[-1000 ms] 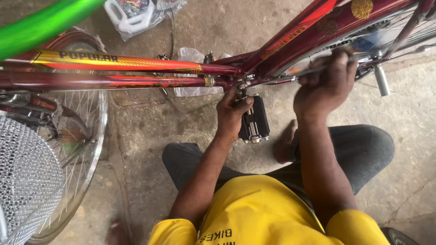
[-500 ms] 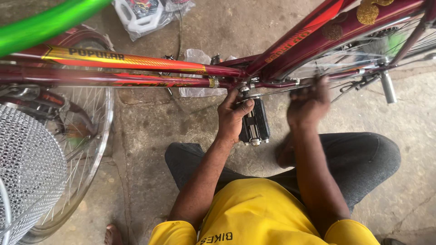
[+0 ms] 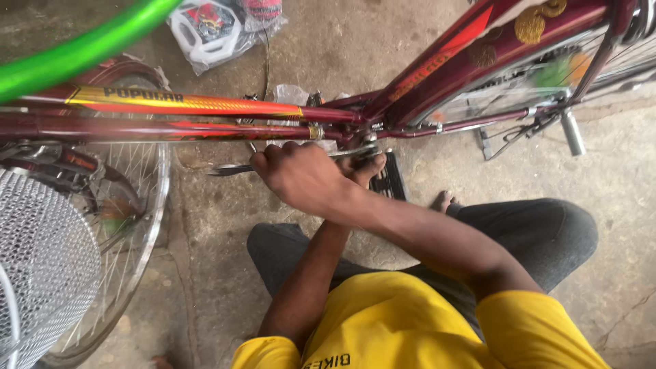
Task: The person removes a bicycle pedal from the crank arm using a wrench, then installs a new pedal by threading it onto the crank arm and tightening it securely.
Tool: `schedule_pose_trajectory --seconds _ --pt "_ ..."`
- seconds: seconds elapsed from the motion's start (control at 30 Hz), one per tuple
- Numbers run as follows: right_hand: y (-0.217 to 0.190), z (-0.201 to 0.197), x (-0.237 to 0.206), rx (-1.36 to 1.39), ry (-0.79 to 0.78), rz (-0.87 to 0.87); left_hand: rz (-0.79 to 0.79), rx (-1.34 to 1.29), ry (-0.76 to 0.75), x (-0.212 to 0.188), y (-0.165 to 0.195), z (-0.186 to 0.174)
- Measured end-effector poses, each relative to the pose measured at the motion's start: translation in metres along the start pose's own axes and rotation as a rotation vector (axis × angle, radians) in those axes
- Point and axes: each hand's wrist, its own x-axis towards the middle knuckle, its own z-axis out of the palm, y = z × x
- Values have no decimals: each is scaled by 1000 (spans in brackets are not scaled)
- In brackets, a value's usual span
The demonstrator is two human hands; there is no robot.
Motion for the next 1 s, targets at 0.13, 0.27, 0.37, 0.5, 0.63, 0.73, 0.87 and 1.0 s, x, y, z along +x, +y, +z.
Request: schedule_pose_trajectory --seconds 0.13,0.27,0.37,0.5,0.63,0.73,0.87,1.0 --pt "42 -45 -67 258 655 -13 13 -95 14 -22 7 4" --pt "113 -70 -134 814 1064 308 30 -54 15 -37 24 7" --pt "142 -54 -171 1343 1266 476 175 177 -4 -43 30 11" --pt "155 -24 -197 1672 1107 698 694 462 -51 -59 33 9" --pt "146 4 -200 1709 897 766 941 547 -96 -68 46 2" --pt "134 19 -196 1630 813 834 1024 670 -158 -77 68 -6" --pt "126 28 -189 1688 745 822 1147 677 -143 -78 86 1" --pt "122 29 -185 1699 728 792 1150 689 -132 -80 86 4"
